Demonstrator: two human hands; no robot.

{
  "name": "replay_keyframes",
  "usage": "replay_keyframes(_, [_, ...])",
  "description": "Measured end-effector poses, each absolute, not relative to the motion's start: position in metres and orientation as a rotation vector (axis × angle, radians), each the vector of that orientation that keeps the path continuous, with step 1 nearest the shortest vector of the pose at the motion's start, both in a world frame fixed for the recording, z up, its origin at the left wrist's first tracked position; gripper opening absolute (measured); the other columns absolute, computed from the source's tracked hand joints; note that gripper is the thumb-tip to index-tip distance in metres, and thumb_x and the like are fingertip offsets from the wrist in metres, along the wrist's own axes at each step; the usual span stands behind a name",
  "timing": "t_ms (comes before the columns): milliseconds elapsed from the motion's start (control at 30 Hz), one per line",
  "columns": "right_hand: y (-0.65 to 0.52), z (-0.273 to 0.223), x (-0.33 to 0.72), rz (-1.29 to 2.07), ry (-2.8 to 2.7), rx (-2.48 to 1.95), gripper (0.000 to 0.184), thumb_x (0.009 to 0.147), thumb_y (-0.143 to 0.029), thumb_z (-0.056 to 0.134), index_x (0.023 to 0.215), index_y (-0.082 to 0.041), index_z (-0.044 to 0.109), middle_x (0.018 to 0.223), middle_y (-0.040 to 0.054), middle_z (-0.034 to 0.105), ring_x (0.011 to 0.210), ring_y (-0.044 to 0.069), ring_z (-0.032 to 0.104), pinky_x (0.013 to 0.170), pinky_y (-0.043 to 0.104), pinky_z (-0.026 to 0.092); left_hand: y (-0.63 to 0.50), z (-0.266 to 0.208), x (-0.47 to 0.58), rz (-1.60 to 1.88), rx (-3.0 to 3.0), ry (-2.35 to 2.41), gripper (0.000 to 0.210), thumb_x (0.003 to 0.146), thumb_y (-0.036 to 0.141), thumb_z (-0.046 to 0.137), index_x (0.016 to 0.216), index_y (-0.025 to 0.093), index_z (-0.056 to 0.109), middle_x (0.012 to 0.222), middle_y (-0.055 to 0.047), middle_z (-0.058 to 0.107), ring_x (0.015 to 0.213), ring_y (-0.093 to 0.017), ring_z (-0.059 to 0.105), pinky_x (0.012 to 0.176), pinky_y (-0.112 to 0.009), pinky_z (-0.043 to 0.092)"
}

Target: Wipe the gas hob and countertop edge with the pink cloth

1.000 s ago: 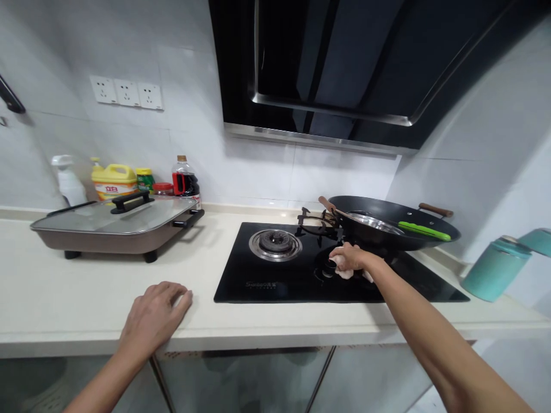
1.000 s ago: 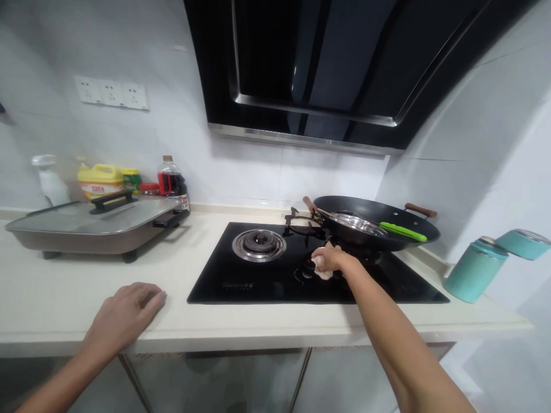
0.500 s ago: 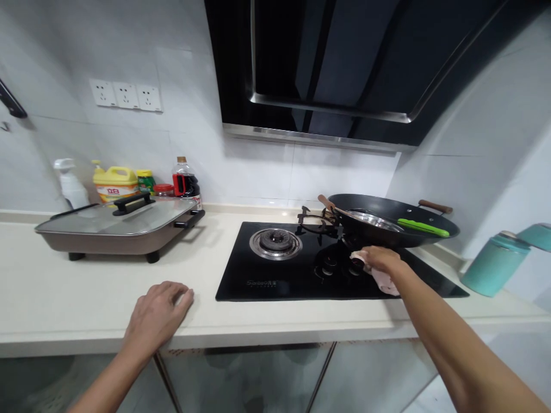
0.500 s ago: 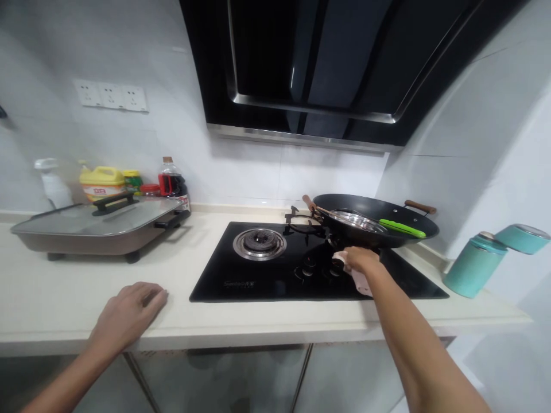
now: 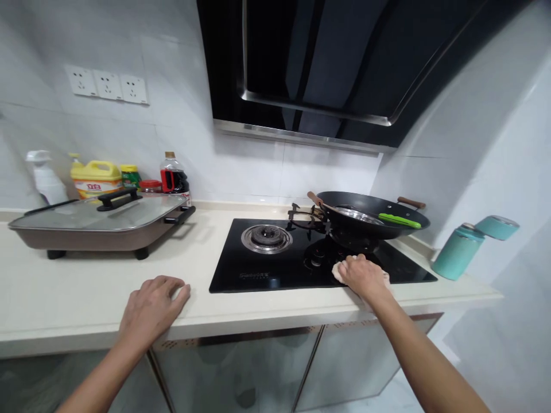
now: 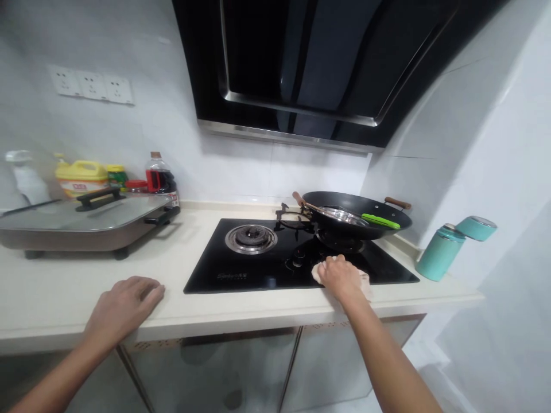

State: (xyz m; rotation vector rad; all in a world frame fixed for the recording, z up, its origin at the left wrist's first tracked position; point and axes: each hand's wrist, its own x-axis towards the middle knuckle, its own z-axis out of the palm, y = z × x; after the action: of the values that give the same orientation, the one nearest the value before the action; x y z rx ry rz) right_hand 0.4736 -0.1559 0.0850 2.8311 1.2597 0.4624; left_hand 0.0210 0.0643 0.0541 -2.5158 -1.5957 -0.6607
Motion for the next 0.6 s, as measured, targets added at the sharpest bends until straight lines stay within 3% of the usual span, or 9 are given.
replay_keyframes(133, [-0.144,0.084,0.435,0.470,1.445,2.821,0.045,0.103,-0.043,0.037,0.116,-0.016,0.070,0.113,0.0195,0.067,0.097,0.030,0.070,0.083,0.039,0.048,0.062,0.055,0.021,-0.665,-2.525,-1.554,0.047,0.096,0.047,0.037,0.101,0.023,0.077,0.121,-0.010,0.074,0.112,-0.031,0.063,0.091,-0.041,0.045])
replay_keyframes(300, [-0.100,0.077,0.365,0.447,1.857,2.705,0.040,0.103,-0.045,0.040,0.121,-0.023,0.068,0.119,0.0154,0.065,0.105,0.029,0.065,0.086,0.038,0.045,0.058,0.057,0.022,-0.708,-2.508,-1.584,0.045,0.096,0.047,0.040,0.100,0.023,0.078,0.119,-0.010,0.075,0.112,-0.032,0.062,0.090,-0.041,0.045])
replay_keyframes(367, [-0.077,0.075,0.343,0.419,2.045,2.647,0.043,0.102,-0.049,0.045,0.137,-0.028,0.060,0.127,0.0108,0.064,0.114,0.027,0.061,0.094,0.036,0.044,0.057,0.058,0.021,-0.714,-2.510,-1.574,0.044,0.096,0.046,0.041,0.100,0.022,0.078,0.118,-0.010,0.075,0.112,-0.032,0.062,0.092,-0.041,0.044])
replay_keyframes(467, [-0.045,0.078,0.332,0.255,2.267,2.683,0.069,0.097,-0.053,0.058,0.158,-0.028,0.036,0.143,0.0072,0.058,0.130,0.022,0.053,0.104,0.032,0.040,0.056,0.058,0.020,-0.723,-2.499,-1.552,0.040,0.096,0.043,0.042,0.097,0.023,0.077,0.115,-0.009,0.076,0.111,-0.030,0.064,0.092,-0.039,0.045])
replay_keyframes(533, [-0.028,0.082,0.340,0.130,2.284,2.758,0.070,0.092,-0.053,0.064,0.152,-0.025,0.043,0.144,0.0082,0.056,0.130,0.021,0.053,0.102,0.030,0.041,0.056,0.057,0.019,-0.737,-2.494,-1.557,0.039,0.096,0.042,0.043,0.096,0.024,0.077,0.114,-0.008,0.076,0.111,-0.029,0.065,0.090,-0.038,0.045])
replay_keyframes(600, [-0.015,0.086,0.357,0.094,2.191,2.825,0.057,0.091,-0.051,0.066,0.138,-0.021,0.055,0.138,0.0101,0.058,0.124,0.022,0.056,0.098,0.031,0.043,0.056,0.057,0.019,-0.749,-2.493,-1.563,0.038,0.097,0.042,0.043,0.094,0.024,0.076,0.113,-0.008,0.077,0.111,-0.029,0.065,0.090,-0.038,0.046])
